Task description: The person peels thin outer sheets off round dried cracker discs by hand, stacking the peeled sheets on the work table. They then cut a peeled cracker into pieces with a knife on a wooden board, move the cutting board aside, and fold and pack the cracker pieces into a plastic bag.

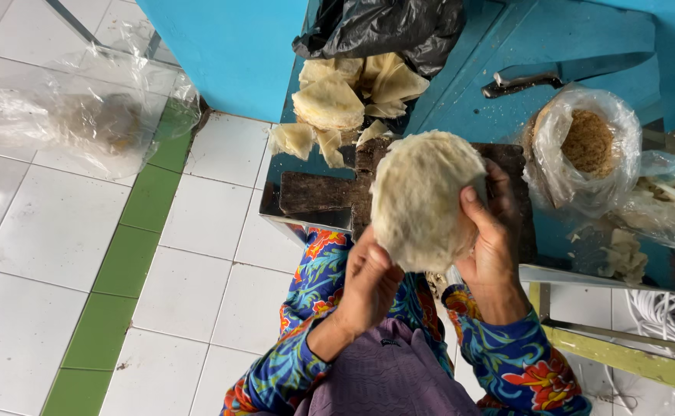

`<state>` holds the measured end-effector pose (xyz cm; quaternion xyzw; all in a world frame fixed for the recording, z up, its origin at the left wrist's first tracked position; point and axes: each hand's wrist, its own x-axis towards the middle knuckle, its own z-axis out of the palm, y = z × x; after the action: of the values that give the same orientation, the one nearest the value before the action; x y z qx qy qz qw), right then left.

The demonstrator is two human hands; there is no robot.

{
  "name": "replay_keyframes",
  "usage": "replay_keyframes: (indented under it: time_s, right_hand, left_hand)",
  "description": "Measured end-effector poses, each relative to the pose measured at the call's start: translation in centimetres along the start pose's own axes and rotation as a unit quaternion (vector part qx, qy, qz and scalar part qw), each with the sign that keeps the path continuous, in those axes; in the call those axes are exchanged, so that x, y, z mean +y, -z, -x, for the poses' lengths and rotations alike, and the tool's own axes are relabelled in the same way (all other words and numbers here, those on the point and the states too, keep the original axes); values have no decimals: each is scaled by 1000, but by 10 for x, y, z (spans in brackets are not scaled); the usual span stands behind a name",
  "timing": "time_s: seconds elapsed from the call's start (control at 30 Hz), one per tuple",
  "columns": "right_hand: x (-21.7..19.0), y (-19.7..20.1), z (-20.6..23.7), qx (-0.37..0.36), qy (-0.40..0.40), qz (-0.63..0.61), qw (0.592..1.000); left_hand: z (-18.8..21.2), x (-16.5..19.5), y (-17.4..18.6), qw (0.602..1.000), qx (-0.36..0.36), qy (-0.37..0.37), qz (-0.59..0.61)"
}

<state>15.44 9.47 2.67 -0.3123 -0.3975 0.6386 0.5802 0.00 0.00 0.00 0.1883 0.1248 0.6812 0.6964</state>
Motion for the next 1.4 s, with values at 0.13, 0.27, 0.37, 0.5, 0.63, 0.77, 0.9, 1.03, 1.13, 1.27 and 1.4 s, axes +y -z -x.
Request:
replay_keyframes:
  time_s: [0.13, 0.27, 0.37, 0.5, 0.63, 0.77, 0.9, 1.03, 1.13, 1.27, 1.4]
  right_hand:
    - [0, -8, 4, 44, -1, 3, 999]
    - [-10, -7, 3, -34, 49, 178, 982]
    - [-30, -3, 6, -110, 272, 480, 827]
    - [-34, -16, 32, -206, 253, 543, 774]
    - [-34, -31, 27, -223, 293, 564, 739]
    - [-35, -37, 28, -203, 279, 569, 746]
    - [-30, -31, 29, -190, 265, 546, 772]
    - [-21, -20, 27, -157, 155, 483, 847]
    - [-12, -15, 24, -138, 103, 388, 905]
    - [-8, -12, 22, -159, 60, 362, 917]
    - [-13, -10, 14, -165, 31, 291, 942]
  left_hand:
    - [-1, -9, 2, 984, 1, -46, -171]
    - [-8, -4, 11, 979, 94, -64, -167]
    - [-12, 10, 19, 983, 112, -70, -124]
    - [-13, 18, 18, 983, 116, -64, -125]
    - [-12, 18, 7, 986, 96, -66, -121]
    - [-15, 12, 0, 975, 47, -67, -207]
    - [-17, 11, 2, 967, 65, -64, -239]
    - [-15, 10, 4, 969, 77, -55, -230]
    - [-14, 9, 3, 966, 83, -65, -237]
    - [-13, 6, 3, 958, 104, -76, -258]
    - [-14, 5, 5, 945, 153, -96, -274]
